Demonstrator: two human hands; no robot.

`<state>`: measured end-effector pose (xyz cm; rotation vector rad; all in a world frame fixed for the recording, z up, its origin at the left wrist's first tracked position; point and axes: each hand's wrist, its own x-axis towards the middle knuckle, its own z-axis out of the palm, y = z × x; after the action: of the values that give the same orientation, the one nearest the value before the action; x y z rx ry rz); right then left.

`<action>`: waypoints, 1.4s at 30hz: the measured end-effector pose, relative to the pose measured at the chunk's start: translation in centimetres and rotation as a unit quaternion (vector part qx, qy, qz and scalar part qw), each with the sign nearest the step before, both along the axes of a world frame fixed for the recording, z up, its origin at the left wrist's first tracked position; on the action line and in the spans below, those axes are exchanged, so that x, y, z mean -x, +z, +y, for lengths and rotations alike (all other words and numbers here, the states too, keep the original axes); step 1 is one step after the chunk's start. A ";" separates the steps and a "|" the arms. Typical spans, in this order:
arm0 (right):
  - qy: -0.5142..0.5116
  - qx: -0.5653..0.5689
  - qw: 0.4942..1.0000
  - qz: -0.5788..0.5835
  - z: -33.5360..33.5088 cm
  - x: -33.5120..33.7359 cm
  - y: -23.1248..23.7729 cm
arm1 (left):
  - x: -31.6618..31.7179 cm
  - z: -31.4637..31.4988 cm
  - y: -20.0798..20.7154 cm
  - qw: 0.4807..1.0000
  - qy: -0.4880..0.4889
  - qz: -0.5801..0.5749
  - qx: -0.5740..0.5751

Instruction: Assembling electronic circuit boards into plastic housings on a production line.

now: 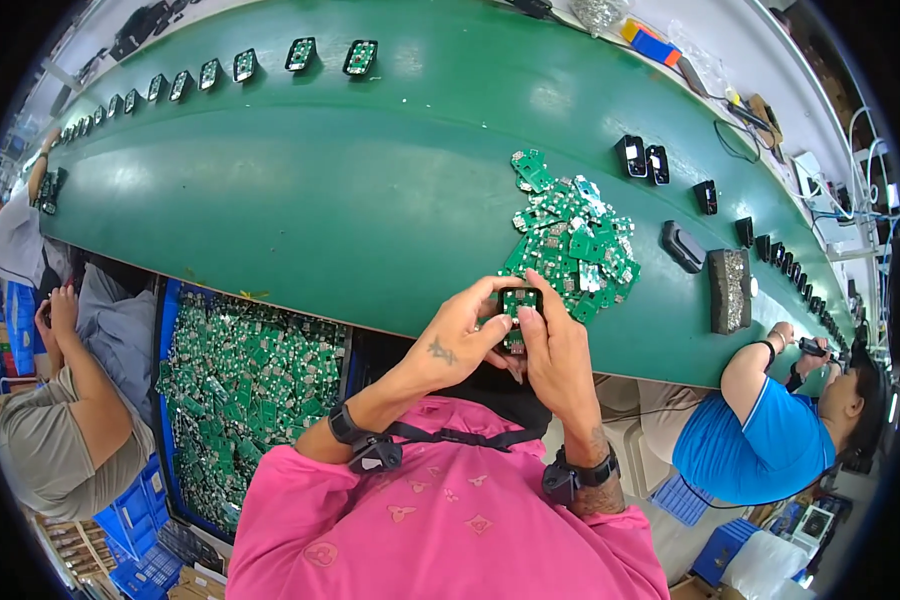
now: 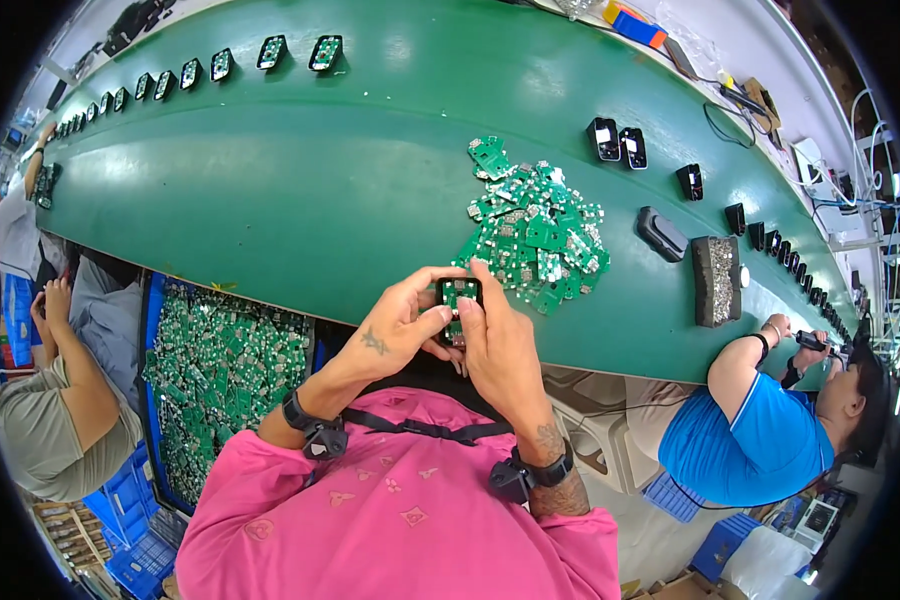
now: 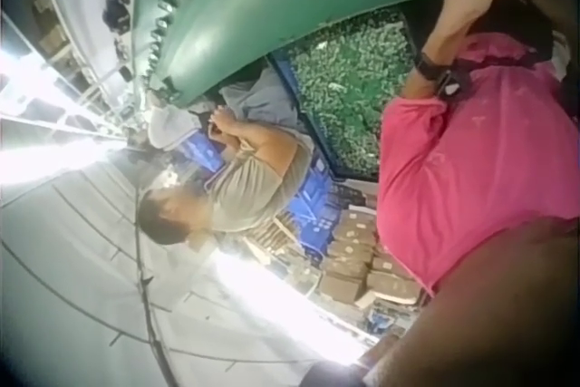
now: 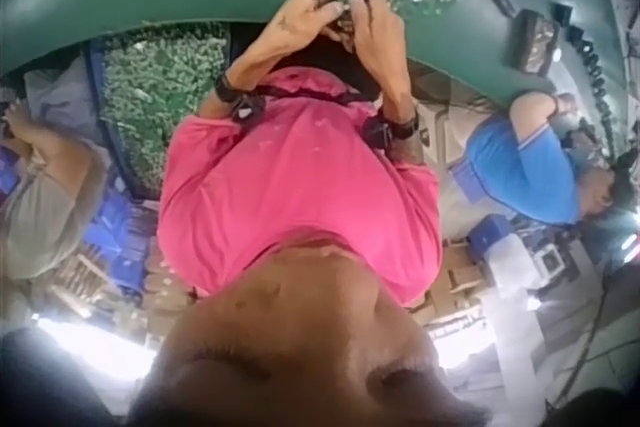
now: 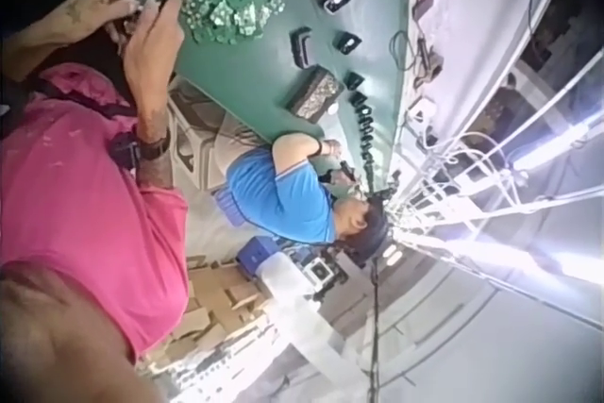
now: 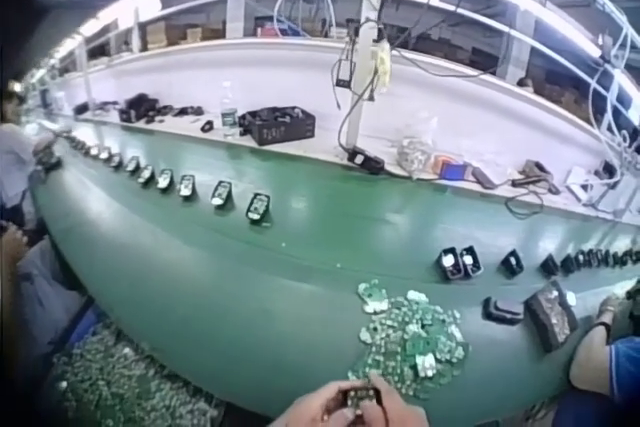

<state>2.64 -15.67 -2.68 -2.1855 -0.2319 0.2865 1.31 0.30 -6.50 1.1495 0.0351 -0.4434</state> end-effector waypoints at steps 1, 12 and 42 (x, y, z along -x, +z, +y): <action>-0.011 -0.041 0.999 0.020 0.3 0.1 0.0 | 0.0 0.3 0.1 1.000 0.009 -0.015 -0.005; -0.141 -0.097 0.982 -0.076 2.2 -1.3 -2.0 | -4.9 2.1 0.0 0.976 -0.047 -0.157 -0.141; 0.051 -0.051 0.997 -0.022 -3.7 -5.3 1.8 | -4.0 -3.0 0.2 0.978 0.120 -0.140 -0.092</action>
<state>7.97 -19.36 -0.88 -2.0832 -0.3761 0.2768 5.29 -2.70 -6.28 1.3638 -0.0320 -0.0618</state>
